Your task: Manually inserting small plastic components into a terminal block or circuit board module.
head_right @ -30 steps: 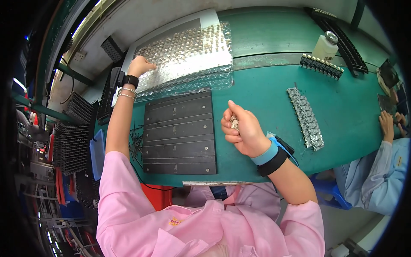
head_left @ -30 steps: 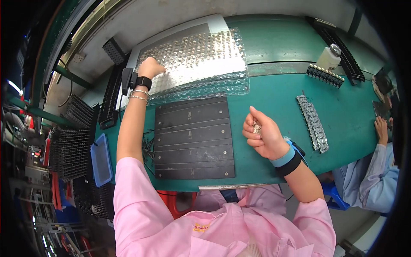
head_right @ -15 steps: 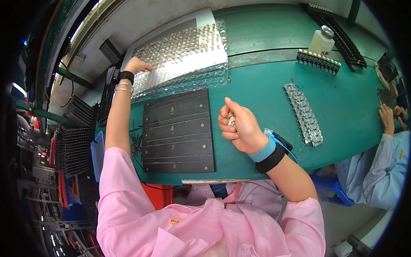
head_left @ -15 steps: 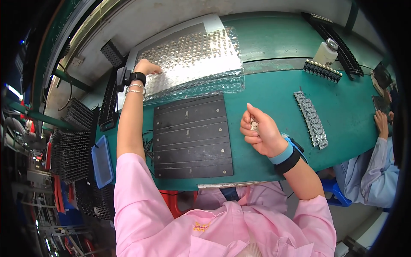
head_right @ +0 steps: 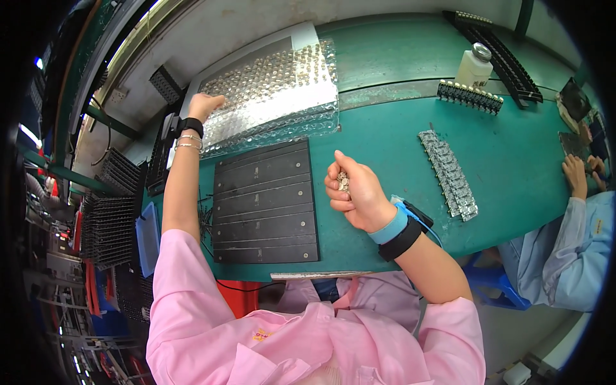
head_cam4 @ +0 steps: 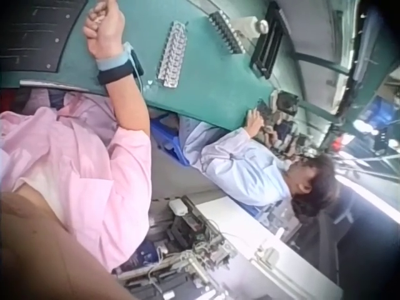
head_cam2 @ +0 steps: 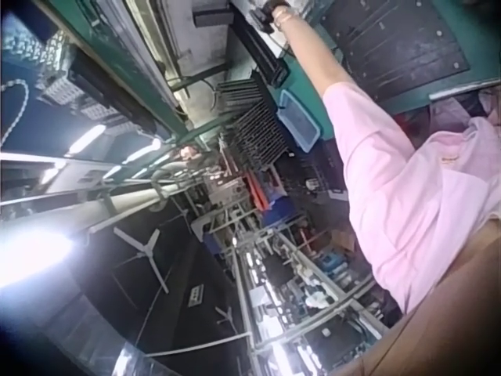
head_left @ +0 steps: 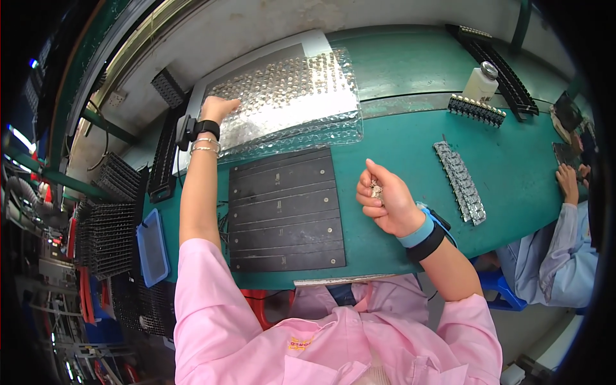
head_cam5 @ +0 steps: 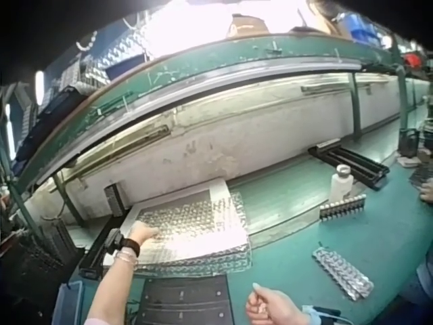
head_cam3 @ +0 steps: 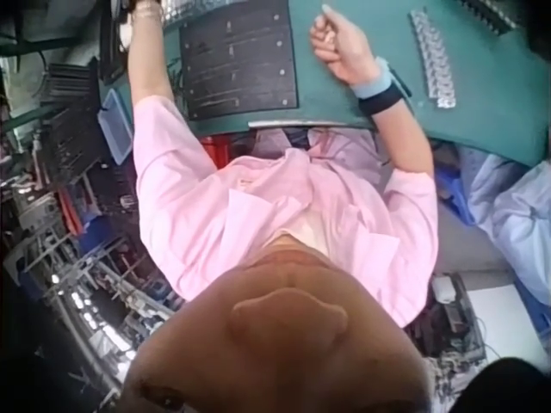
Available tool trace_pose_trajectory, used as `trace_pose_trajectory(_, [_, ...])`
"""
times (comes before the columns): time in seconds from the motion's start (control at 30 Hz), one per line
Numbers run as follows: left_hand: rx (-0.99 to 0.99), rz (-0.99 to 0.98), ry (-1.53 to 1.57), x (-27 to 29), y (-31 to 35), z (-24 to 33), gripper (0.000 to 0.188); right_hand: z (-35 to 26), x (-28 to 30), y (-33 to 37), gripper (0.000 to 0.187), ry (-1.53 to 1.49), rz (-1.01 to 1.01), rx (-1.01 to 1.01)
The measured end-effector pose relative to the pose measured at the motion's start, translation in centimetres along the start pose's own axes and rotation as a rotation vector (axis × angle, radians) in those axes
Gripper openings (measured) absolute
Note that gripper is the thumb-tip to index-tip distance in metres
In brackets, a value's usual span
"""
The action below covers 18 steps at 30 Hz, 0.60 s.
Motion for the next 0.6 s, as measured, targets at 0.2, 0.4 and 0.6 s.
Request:
trace_pose_trajectory(0.2, [-0.734,-0.405,0.310,0.5,18.8,11.2,0.010,0.4,0.5,0.1,0.033,0.019,0.083,-0.064])
trace_pose_trajectory(0.4, [-1.274,-0.482,0.257,-0.9,31.7,12.5,0.007,0.6,-0.5,0.5,0.033,-0.014,0.055,-0.113])
trace_pose_trajectory(0.6, [-0.828,-0.079,0.238,1.1,16.5,10.4,0.013,0.5,-0.2,0.1,0.033,-0.024,-0.007,-0.079])
Point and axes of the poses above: each hand's wrist, its own y-axis away from the middle knuckle, its own x-axis out of the back of the hand, z = x × y, the point moved 6 cm from there along -y, towards the middle knuckle, and after that the axes turned 14 degrees about x, right-handed, at the moved point
